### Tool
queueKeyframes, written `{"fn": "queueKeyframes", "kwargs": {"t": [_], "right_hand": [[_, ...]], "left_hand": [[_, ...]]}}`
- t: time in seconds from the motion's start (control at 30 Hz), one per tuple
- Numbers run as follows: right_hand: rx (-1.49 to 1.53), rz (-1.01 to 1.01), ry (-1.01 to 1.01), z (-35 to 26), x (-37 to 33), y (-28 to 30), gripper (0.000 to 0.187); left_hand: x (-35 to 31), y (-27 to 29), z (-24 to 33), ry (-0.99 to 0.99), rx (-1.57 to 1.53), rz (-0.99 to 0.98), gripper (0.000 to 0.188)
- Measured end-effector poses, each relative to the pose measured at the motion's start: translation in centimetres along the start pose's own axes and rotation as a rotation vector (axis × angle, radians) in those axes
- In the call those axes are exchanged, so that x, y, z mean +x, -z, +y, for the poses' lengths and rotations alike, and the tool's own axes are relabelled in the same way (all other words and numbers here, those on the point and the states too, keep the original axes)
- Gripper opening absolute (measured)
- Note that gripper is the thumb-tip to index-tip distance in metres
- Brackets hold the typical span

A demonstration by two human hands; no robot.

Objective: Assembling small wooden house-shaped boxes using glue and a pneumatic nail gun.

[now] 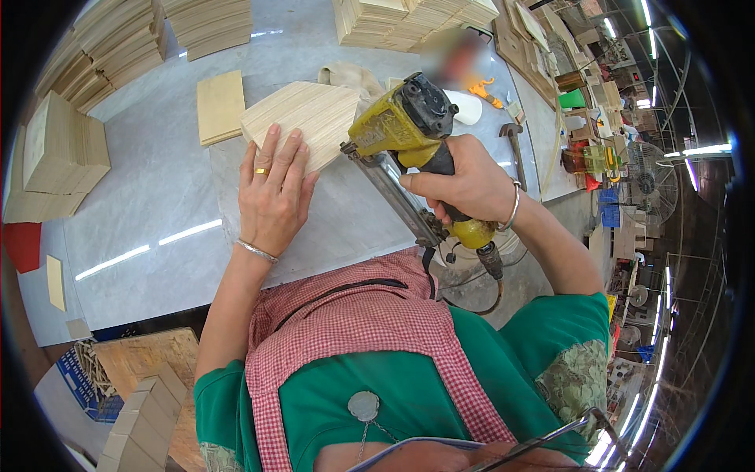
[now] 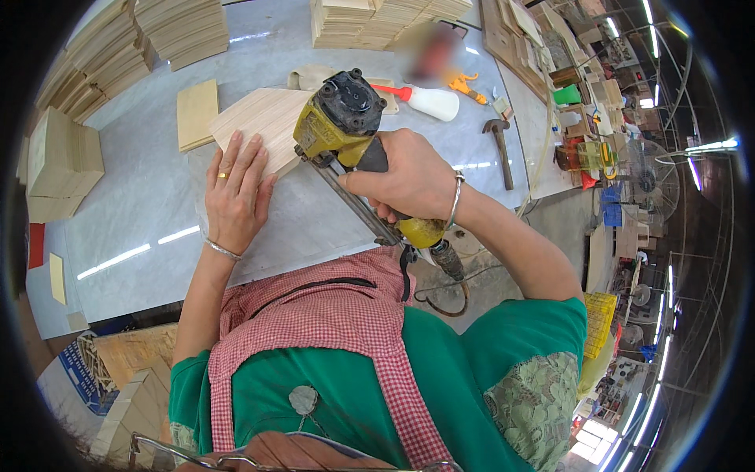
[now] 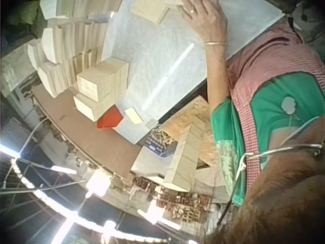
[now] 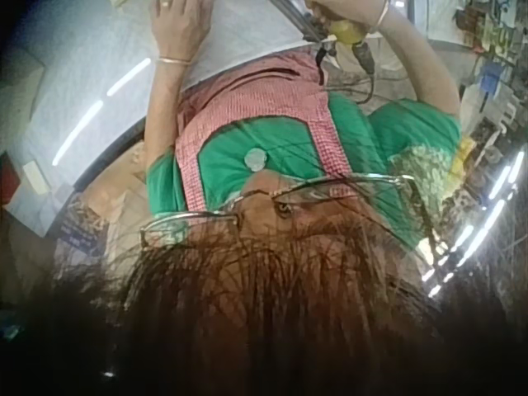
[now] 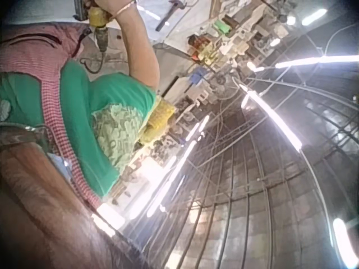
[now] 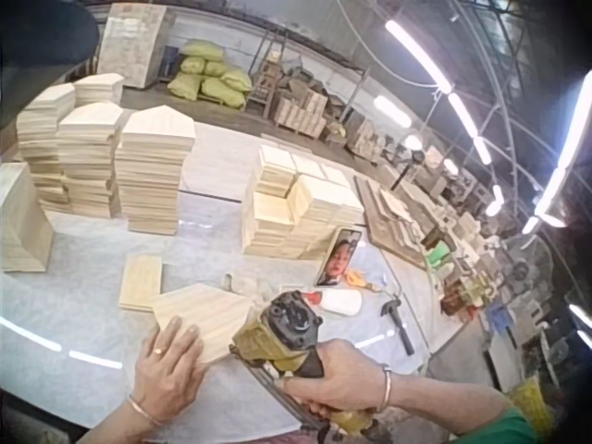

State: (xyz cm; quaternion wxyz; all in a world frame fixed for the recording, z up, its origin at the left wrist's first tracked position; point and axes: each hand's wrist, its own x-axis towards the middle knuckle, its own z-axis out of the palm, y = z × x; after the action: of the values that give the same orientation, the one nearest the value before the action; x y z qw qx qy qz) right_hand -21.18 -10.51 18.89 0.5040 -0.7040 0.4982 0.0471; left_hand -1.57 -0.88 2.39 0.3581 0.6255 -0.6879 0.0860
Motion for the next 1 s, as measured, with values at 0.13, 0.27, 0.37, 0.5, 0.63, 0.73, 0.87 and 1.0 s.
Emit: {"fn": "queueKeyframes", "kwargs": {"t": [0.13, 0.27, 0.37, 0.5, 0.63, 0.73, 0.87, 1.0], "right_hand": [[-0.014, 0.000, 0.003, -0.2, 0.0, 0.0, 0.028], [0.007, -0.006, 0.009, -0.3, -0.1, 0.0, 0.028], [-0.018, -0.017, 0.018, -0.1, -0.1, 0.0, 0.026], [-0.055, 0.006, 0.023, -0.8, -0.4, -0.4, 0.027], [-0.054, -0.025, 0.047, -1.8, -0.9, -1.2, 0.030], [-0.069, -0.068, 0.084, -2.3, -0.7, -2.1, 0.033], [-0.102, -0.093, 0.060, -2.6, -0.3, -2.7, 0.037], [-0.113, -0.094, 0.047, -2.8, -0.2, -3.0, 0.038]], "left_hand": [[0.0, -0.1, 0.1, 0.008, 0.000, -0.005, 0.033], [0.0, 0.0, 0.1, 0.013, -0.001, -0.009, 0.033], [-0.1, 0.0, 0.1, 0.012, 0.000, -0.002, 0.033], [-0.2, 0.2, -0.1, 0.015, -0.004, -0.010, 0.036], [0.0, 1.4, -0.3, 0.016, -0.089, -0.124, 0.045], [0.1, 2.0, -0.5, 0.001, -0.134, -0.162, 0.053], [0.2, 2.3, -0.7, 0.027, -0.189, -0.193, 0.066], [0.2, 2.4, -1.0, 0.047, -0.239, -0.184, 0.069]]}}
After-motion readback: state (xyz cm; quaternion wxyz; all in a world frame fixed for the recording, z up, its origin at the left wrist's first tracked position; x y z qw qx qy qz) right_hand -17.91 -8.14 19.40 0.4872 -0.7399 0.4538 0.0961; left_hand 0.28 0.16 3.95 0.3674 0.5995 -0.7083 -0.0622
